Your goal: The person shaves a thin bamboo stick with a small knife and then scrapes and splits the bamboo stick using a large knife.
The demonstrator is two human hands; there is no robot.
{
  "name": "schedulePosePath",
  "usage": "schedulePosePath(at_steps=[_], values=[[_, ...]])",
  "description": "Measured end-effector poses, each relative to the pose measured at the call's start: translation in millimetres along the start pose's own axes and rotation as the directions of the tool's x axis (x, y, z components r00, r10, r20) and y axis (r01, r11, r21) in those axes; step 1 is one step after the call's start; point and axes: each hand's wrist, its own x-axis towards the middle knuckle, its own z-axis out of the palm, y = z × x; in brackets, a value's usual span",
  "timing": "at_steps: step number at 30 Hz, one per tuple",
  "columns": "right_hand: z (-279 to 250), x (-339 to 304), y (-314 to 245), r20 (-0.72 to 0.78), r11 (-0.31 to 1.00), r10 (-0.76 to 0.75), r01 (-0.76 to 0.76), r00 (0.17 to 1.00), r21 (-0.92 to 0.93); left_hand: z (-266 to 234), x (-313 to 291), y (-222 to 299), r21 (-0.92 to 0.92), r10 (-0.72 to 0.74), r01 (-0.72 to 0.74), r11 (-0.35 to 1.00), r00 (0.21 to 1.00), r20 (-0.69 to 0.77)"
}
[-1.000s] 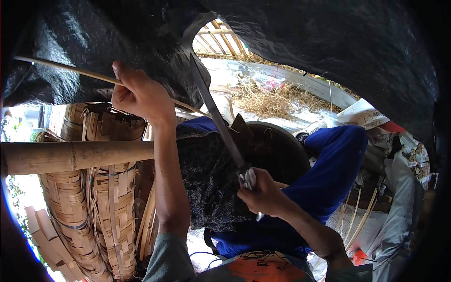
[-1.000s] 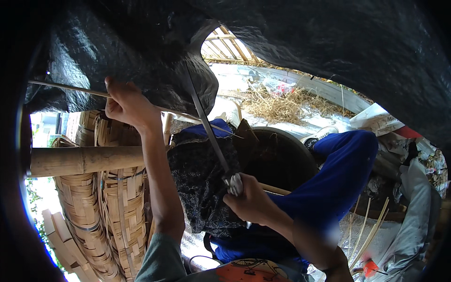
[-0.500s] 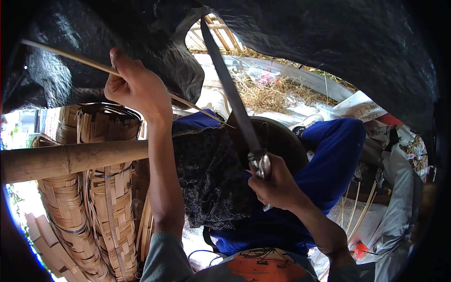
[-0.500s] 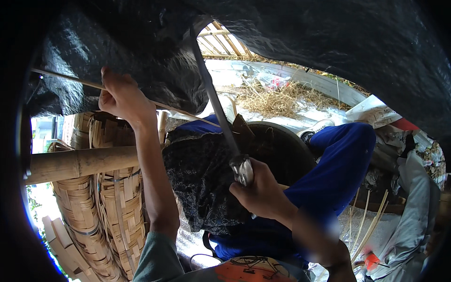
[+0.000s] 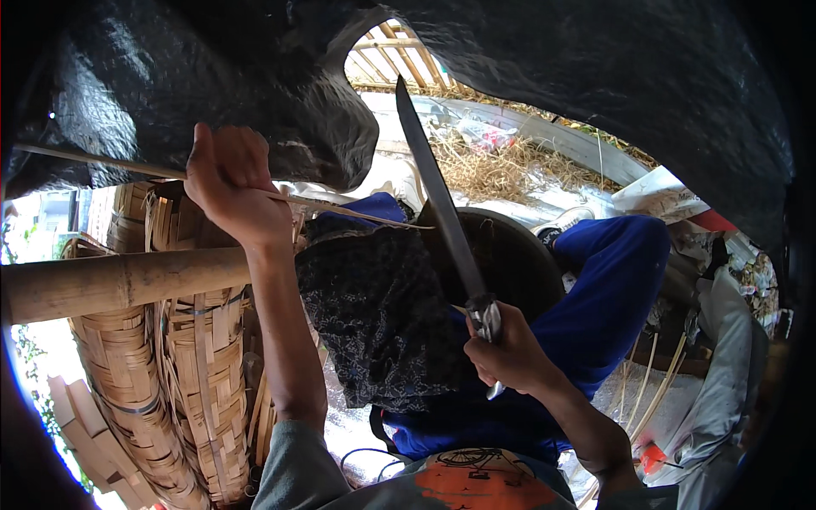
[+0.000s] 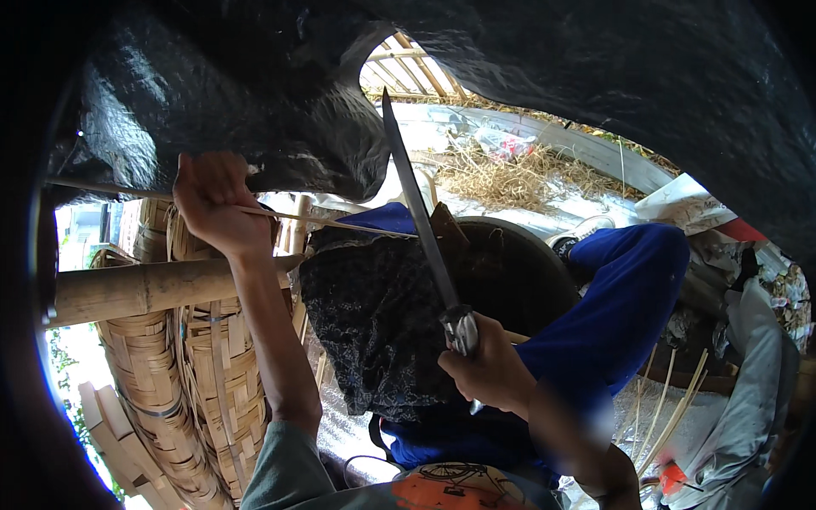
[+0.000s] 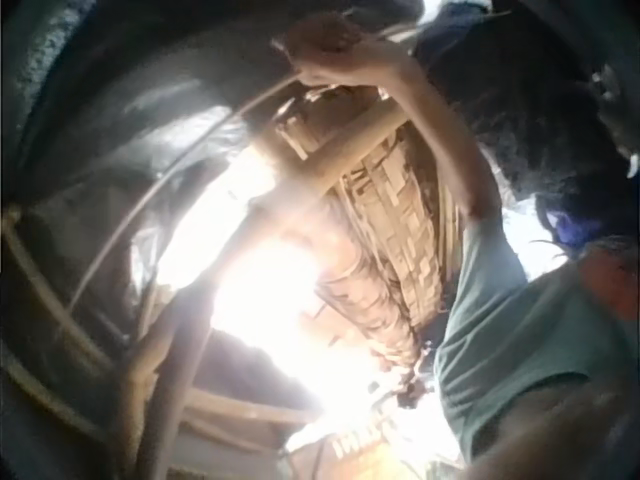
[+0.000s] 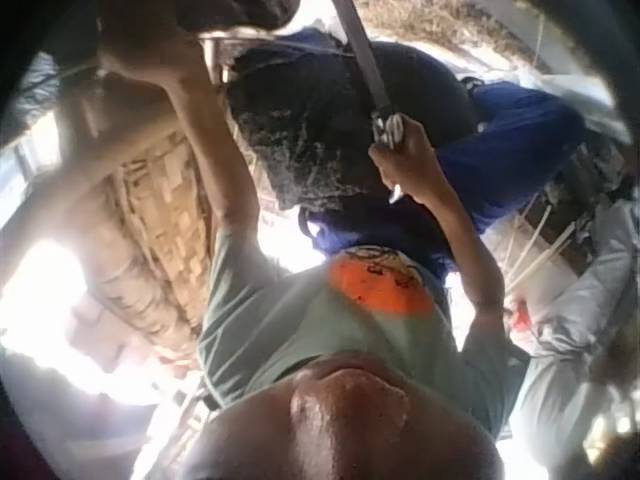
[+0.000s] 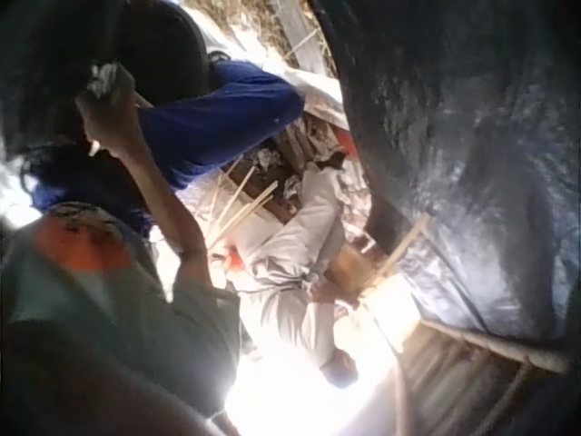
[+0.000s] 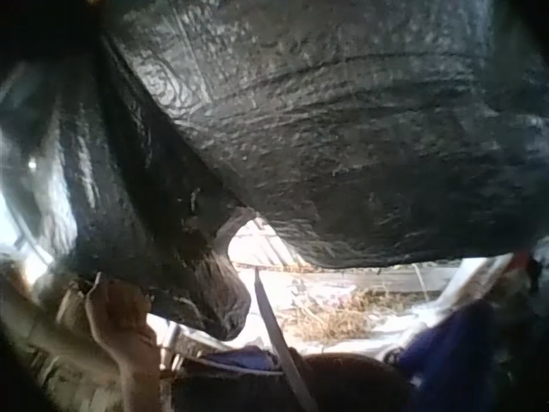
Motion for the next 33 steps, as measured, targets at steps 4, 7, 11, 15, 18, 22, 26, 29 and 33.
schedulePosePath(at_steps=[4, 7, 11, 15, 18, 22, 26, 29, 33], values=[[-2.8, -3.7, -4.1, -0.024, 0.994, -0.022, 0.020, 0.999, -0.107, -11.2, -0.3, 13.2, -0.064, -0.062, 0.068, 0.996, 0.994, 0.087], [-5.4, -4.9, -0.6, -0.012, 0.989, -0.023, 0.021, 1.000, -0.143, -14.4, -4.2, 15.5, -0.088, -0.156, 0.163, 0.983, 0.984, 0.086], [-6.3, -5.4, 0.5, -0.034, 0.987, -0.011, 0.006, 0.999, -0.163, -14.9, -10.5, 13.5, -0.030, -0.314, 0.314, 0.949, 0.933, -0.176], [-3.8, -3.7, -1.1, -0.054, 0.985, -0.055, 0.045, 0.997, -0.167, -11.3, -16.6, 8.6, -0.004, -0.176, 0.185, 0.983, 0.927, -0.331], [-5.0, -5.4, -5.1, -0.082, 0.986, -0.084, 0.070, 0.993, -0.152, -2.3, -15.6, 9.1, 0.041, -0.130, 0.140, 0.989, 0.972, -0.197], [-8.0, -5.0, -7.4, -0.105, 0.985, -0.083, 0.066, 0.991, -0.160, -7.1, -11.6, 1.3, -0.119, -0.124, 0.141, 0.983, 0.982, 0.140], [-12.8, -5.2, -4.8, -0.105, 0.983, -0.096, 0.078, 0.990, -0.167, 0.3, -4.8, 16.1, -0.132, -0.406, 0.425, 0.896, 0.902, 0.148], [-15.9, -4.7, -2.0, -0.077, 0.981, -0.053, 0.037, 0.996, -0.191, -20.9, -1.5, 10.2, -0.217, -0.490, 0.518, 0.827, 0.854, 0.174], [-10.8, -1.9, -8.6, -0.056, 0.973, -0.060, 0.046, 0.997, -0.228, -17.7, -2.8, 2.1, -0.252, -0.412, 0.445, 0.859, 0.894, 0.175]])
